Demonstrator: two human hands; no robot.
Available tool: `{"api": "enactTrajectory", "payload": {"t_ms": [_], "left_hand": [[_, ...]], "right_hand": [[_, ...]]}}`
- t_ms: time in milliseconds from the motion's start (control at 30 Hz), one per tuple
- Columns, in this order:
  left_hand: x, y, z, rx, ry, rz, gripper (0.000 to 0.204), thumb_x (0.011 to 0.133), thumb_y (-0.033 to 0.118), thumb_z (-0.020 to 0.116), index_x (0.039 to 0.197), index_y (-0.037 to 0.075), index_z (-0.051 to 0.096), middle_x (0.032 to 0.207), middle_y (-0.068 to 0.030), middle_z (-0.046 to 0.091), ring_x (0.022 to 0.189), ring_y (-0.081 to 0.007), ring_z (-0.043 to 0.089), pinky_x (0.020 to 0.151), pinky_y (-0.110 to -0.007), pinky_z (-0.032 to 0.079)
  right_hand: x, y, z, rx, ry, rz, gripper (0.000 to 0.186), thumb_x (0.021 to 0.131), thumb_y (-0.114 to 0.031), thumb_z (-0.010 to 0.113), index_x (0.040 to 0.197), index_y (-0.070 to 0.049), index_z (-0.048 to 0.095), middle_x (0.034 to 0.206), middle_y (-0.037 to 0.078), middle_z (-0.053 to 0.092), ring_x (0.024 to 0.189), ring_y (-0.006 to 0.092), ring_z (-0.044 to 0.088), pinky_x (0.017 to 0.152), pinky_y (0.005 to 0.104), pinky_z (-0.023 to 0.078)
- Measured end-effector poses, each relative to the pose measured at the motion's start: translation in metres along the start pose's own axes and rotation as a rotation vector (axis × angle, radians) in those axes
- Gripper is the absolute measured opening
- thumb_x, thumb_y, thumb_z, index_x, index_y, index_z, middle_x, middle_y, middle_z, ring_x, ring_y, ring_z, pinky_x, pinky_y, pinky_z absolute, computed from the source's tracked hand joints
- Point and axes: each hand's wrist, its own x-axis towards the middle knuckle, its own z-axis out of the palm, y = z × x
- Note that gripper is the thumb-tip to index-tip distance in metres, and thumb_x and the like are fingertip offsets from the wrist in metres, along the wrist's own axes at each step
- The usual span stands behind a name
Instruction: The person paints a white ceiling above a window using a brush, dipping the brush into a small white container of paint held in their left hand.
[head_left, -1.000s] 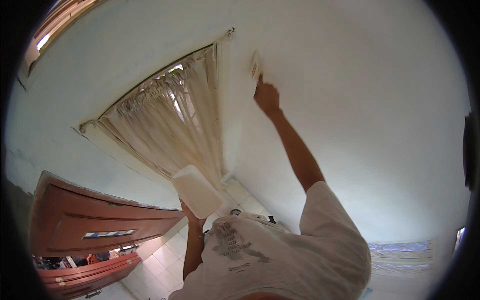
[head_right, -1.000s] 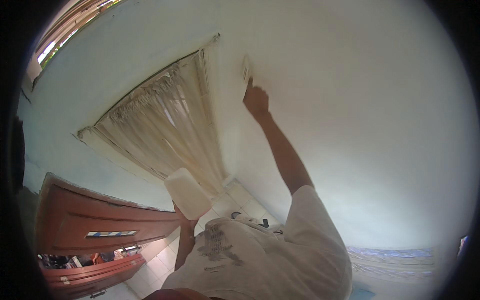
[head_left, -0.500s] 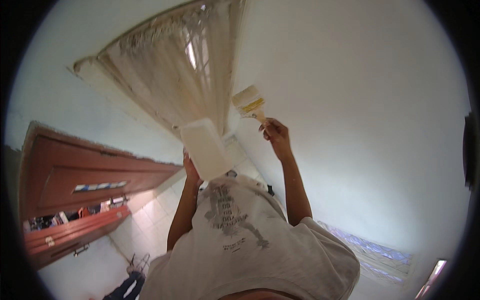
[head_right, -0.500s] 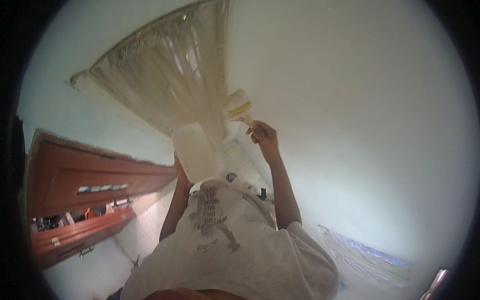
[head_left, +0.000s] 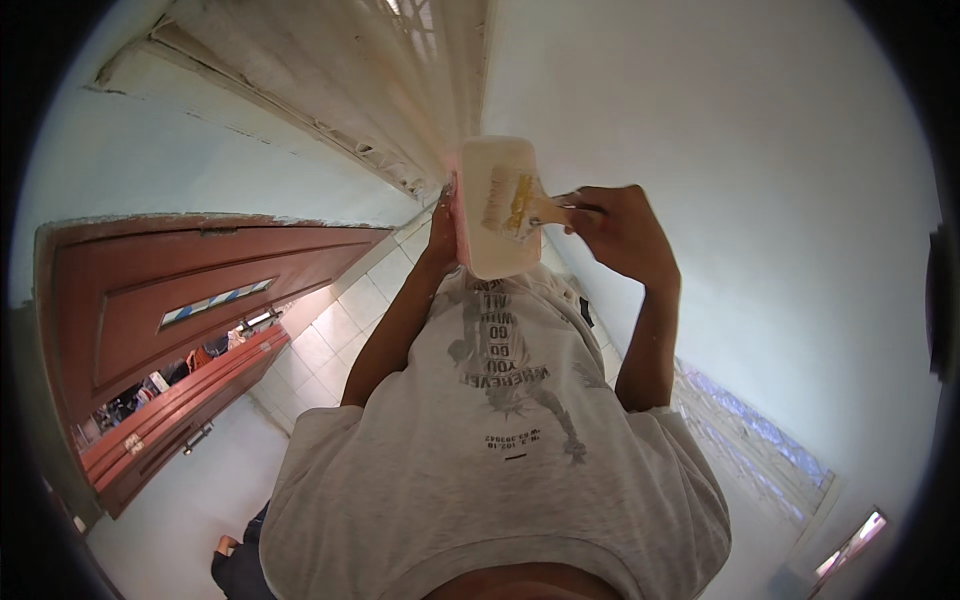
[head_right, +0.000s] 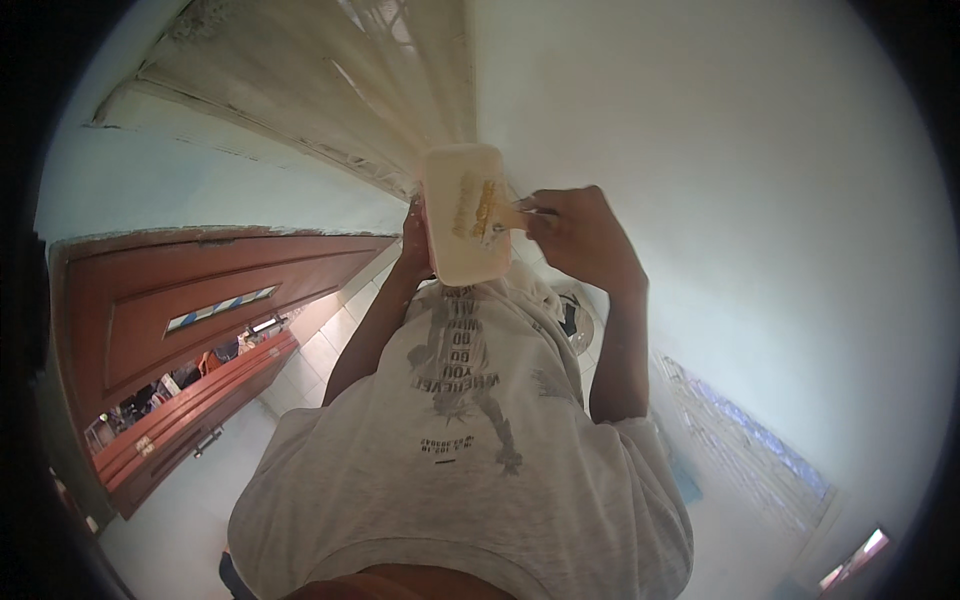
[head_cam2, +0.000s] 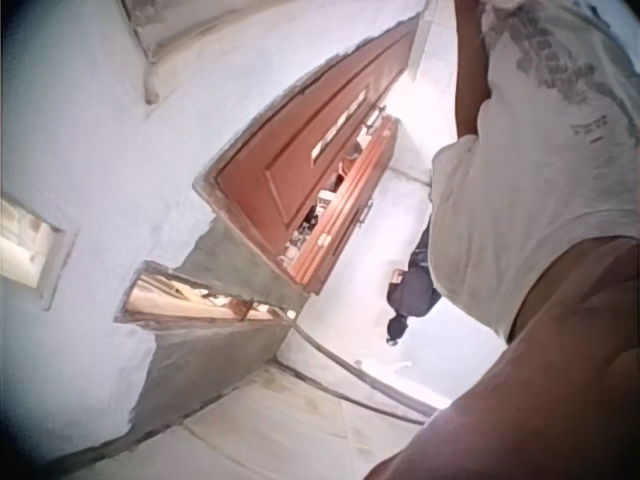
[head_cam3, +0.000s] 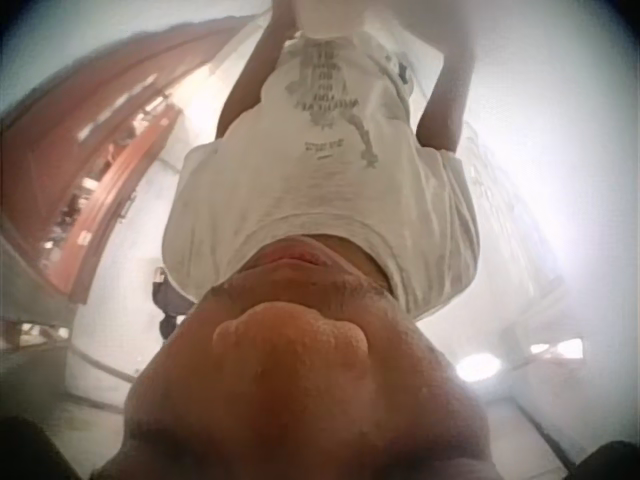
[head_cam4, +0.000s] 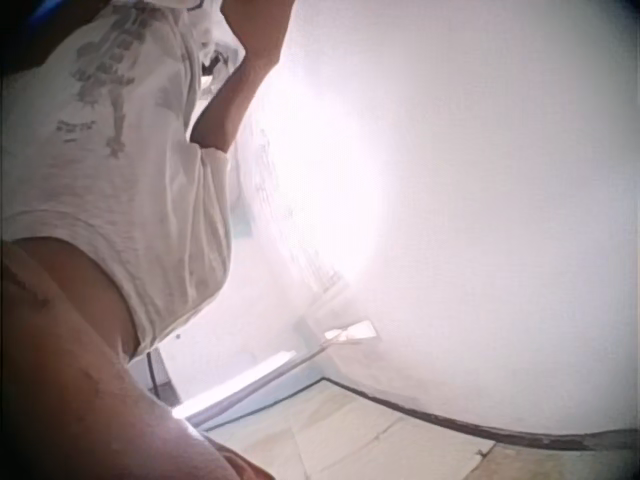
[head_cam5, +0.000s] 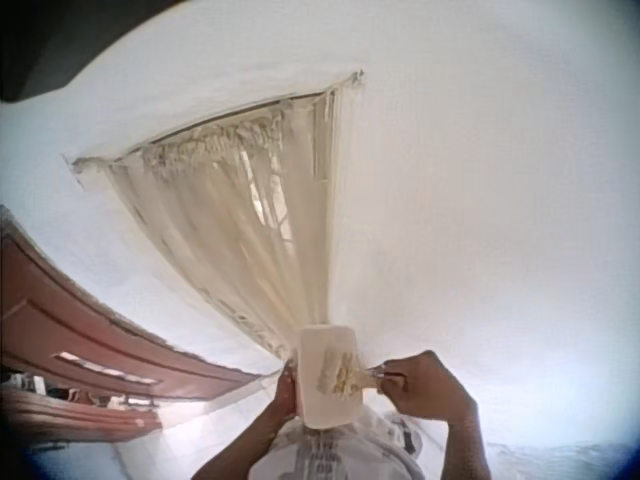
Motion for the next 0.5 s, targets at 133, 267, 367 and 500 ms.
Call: {"api": "enactTrajectory", "payload": {"t_ms": [133,267,367,500], "left_hand": [[0.001,-0.005,0.013,0.217,0.027,-0.041,0.066,0.105,0.054,0.023,0.151,0.008,0.033,0.145,-0.0163,0.047,0.129,-0.0315,0.053,0.107,-0.048,0.047],[0.002,-0.005,0.006,-0.031,0.003,-0.046,0.065,0.104,0.054,0.027,0.149,0.008,0.035,0.144,-0.016,0.049,0.127,-0.0324,0.054,0.104,-0.05,0.048],[0.001,-0.005,0.004,-0.044,0.027,-0.003,0.06,0.104,0.051,0.028,0.147,0.009,0.038,0.141,-0.0143,0.051,0.125,-0.0314,0.056,0.103,-0.051,0.05],[0.004,-0.002,0.007,-0.119,0.037,0.039,0.055,0.104,0.049,0.03,0.143,0.011,0.042,0.135,-0.0114,0.056,0.12,-0.0287,0.059,0.099,-0.049,0.053]], "right_hand": [[0.004,-0.002,0.007,-0.157,-0.04,0.049,0.021,0.086,-0.011,0.064,0.1,0.004,0.072,0.075,0.021,0.069,0.062,0.0257,0.066,0.064,0.0331,0.053],[-0.014,-0.001,-0.018,0.027,-0.01,0.06,0.017,0.09,-0.007,0.064,0.101,0.003,0.072,0.073,0.013,0.07,0.061,0.0151,0.064,0.062,0.0297,0.051],[-0.031,0.016,-0.027,0.224,0.038,0.088,0.017,0.09,-0.006,0.065,0.103,0.004,0.072,0.077,0.008,0.07,0.064,0.0118,0.059,0.063,0.0282,0.049],[-0.052,0.069,-0.013,0.601,0.093,0.159,0.02,0.087,-0.006,0.07,0.104,0.004,0.07,0.085,0.004,0.068,0.068,0.0089,0.052,0.062,0.0242,0.043]]}}
